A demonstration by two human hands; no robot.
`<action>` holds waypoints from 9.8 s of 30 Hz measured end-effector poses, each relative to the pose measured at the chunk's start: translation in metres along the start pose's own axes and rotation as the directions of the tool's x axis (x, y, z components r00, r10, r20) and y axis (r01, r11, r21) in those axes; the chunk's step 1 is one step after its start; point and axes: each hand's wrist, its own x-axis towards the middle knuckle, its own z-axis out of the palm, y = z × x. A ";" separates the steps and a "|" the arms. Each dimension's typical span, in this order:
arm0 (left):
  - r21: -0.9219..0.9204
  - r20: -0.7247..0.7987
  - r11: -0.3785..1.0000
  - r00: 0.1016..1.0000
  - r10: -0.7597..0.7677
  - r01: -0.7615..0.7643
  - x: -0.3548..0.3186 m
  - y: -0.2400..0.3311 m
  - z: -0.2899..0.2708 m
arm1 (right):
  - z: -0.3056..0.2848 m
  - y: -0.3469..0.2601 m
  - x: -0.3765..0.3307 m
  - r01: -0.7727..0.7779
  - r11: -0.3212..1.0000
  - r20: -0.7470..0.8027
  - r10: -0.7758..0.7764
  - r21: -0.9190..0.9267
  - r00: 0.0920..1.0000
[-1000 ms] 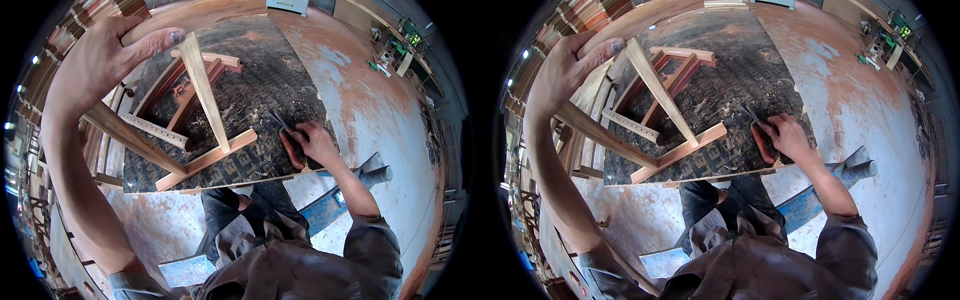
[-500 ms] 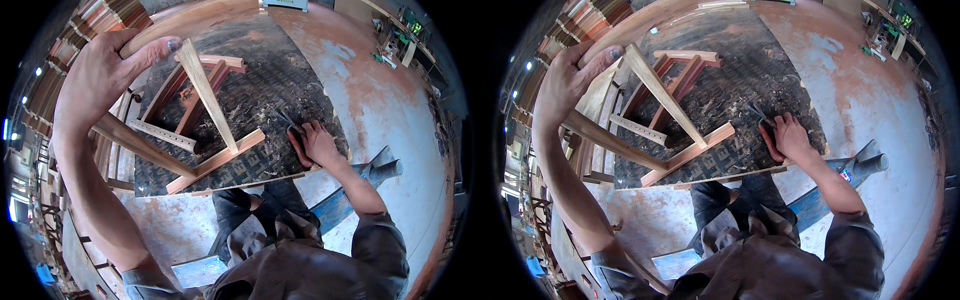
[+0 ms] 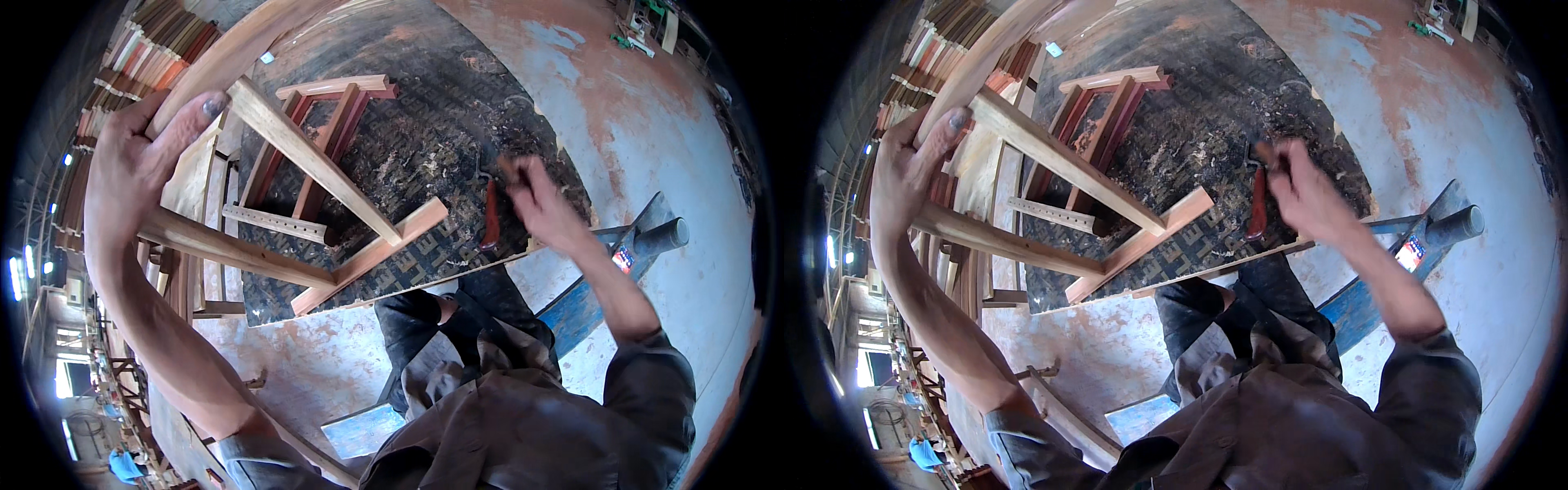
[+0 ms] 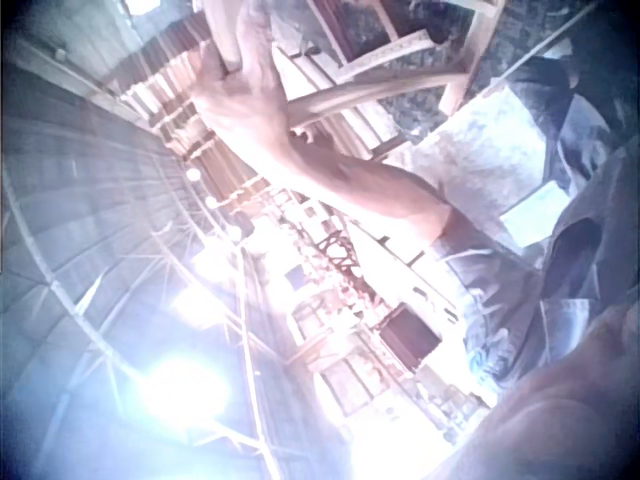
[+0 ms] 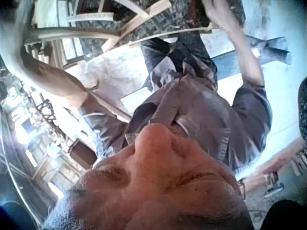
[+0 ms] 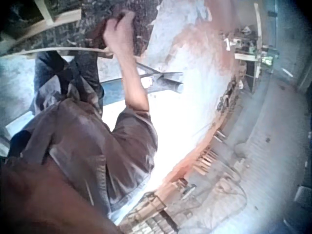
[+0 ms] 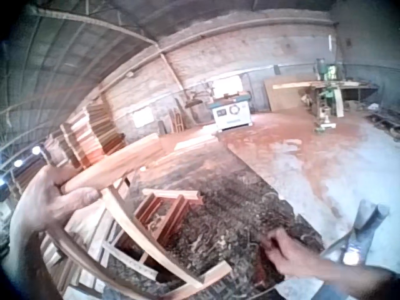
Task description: The person uses a chisel to shave and smooth the edges of wooden chair frames on a workbench. They repeatedly reposition the frames and scrape along the legs and crossbars, removing small wood shavings.
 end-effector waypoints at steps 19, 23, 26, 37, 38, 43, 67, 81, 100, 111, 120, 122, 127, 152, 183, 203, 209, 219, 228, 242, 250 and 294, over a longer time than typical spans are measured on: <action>0.024 0.072 0.999 0.997 0.025 -0.027 0.003 0.004 -0.006 | 0.107 -0.035 -0.102 0.153 0.986 -0.086 -0.148 0.058 0.985; 0.097 0.059 0.995 0.998 -0.015 0.009 -0.003 0.014 -0.005 | 0.094 -0.035 -0.100 0.120 0.992 -0.149 -0.113 0.041 0.982; 0.336 -0.068 0.924 0.974 0.217 -0.183 -0.020 -0.004 -0.009 | 0.094 -0.044 -0.098 0.131 0.991 -0.174 -0.125 0.022 0.977; 0.106 -0.035 0.976 0.981 -0.189 0.192 -0.022 0.033 -0.009 | 0.105 -0.046 -0.089 0.127 0.973 -0.094 -0.111 0.192 0.989; 0.083 -0.036 0.978 0.981 -0.190 0.192 -0.021 0.037 -0.008 | 0.108 -0.045 -0.085 0.153 0.974 -0.091 -0.140 0.167 0.986; 0.006 -0.012 0.984 0.984 -0.178 0.178 -0.017 0.034 -0.006 | 0.119 -0.043 -0.080 0.221 0.975 -0.062 -0.222 -0.025 0.973; 0.060 0.010 0.995 0.997 -0.082 0.082 0.018 -0.007 0.006 | 0.118 -0.064 -0.067 0.240 0.904 -0.003 -0.257 -0.354 0.966; 0.151 -0.008 0.981 0.993 -0.118 0.118 0.012 -0.006 -0.001 | 0.110 -0.071 -0.065 0.235 0.920 0.073 -0.224 -0.313 0.972; 0.226 0.013 0.973 0.999 -0.041 0.037 0.003 0.005 -0.005 | 0.113 -0.079 -0.098 0.196 0.979 0.118 -0.189 -0.048 0.975; 0.330 -0.338 0.944 0.933 0.128 -0.010 -0.044 0.011 0.038 | 0.122 -0.074 -0.091 0.244 0.930 0.061 -0.236 -0.274 0.970; 0.344 -0.456 0.938 0.882 0.120 0.050 -0.072 0.021 0.054 | 0.121 -0.070 -0.083 0.289 0.917 0.080 -0.278 -0.275 0.957; 0.334 -0.455 0.942 0.882 0.121 0.043 -0.077 0.025 0.061 | 0.122 -0.066 -0.084 0.276 0.919 0.078 -0.264 -0.283 0.961; 0.332 -0.467 0.942 0.877 0.114 0.055 -0.084 0.030 0.064 | 0.117 -0.071 -0.080 0.257 0.931 0.091 -0.242 -0.258 0.966; 0.448 -0.257 0.863 0.958 -0.124 0.232 -0.009 0.051 0.018 | 0.105 -0.063 -0.060 0.311 0.925 0.170 -0.278 -0.217 0.945; 0.384 -0.121 0.855 0.937 -0.329 0.350 0.024 0.003 0.015 | 0.100 -0.066 -0.046 0.332 0.934 0.169 -0.309 -0.129 0.936; 0.424 -0.047 0.831 0.925 -0.377 0.360 0.022 0.036 0.005 | 0.099 -0.056 -0.035 0.322 0.933 0.209 -0.287 -0.158 0.935; 0.468 -0.267 0.838 0.949 -0.169 0.281 0.000 0.020 0.023 | 0.106 -0.057 -0.032 0.334 0.939 0.217 -0.310 -0.082 0.926; 0.272 -0.171 0.954 0.982 -0.083 0.128 0.001 0.023 0.013 | 0.104 -0.042 -0.028 0.179 0.976 0.228 -0.204 0.127 0.952; 0.318 -0.060 0.924 0.977 -0.205 0.213 0.020 -0.008 0.003 | 0.098 -0.058 -0.027 0.363 0.919 0.244 -0.321 -0.153 0.915; 0.340 -0.050 0.901 0.962 -0.270 0.270 0.009 0.019 -0.010 | 0.122 -0.042 0.000 -0.027 0.932 0.325 -0.099 0.361 0.940; 0.215 0.011 0.974 0.997 -0.074 0.070 0.025 0.013 0.005 | 0.113 -0.030 -0.020 0.412 0.911 0.090 -0.408 -0.032 0.909; 0.349 -0.323 0.906 0.938 -0.123 0.239 -0.001 0.051 0.048 | 0.149 -0.087 -0.070 0.276 0.951 0.215 -0.244 -0.137 0.946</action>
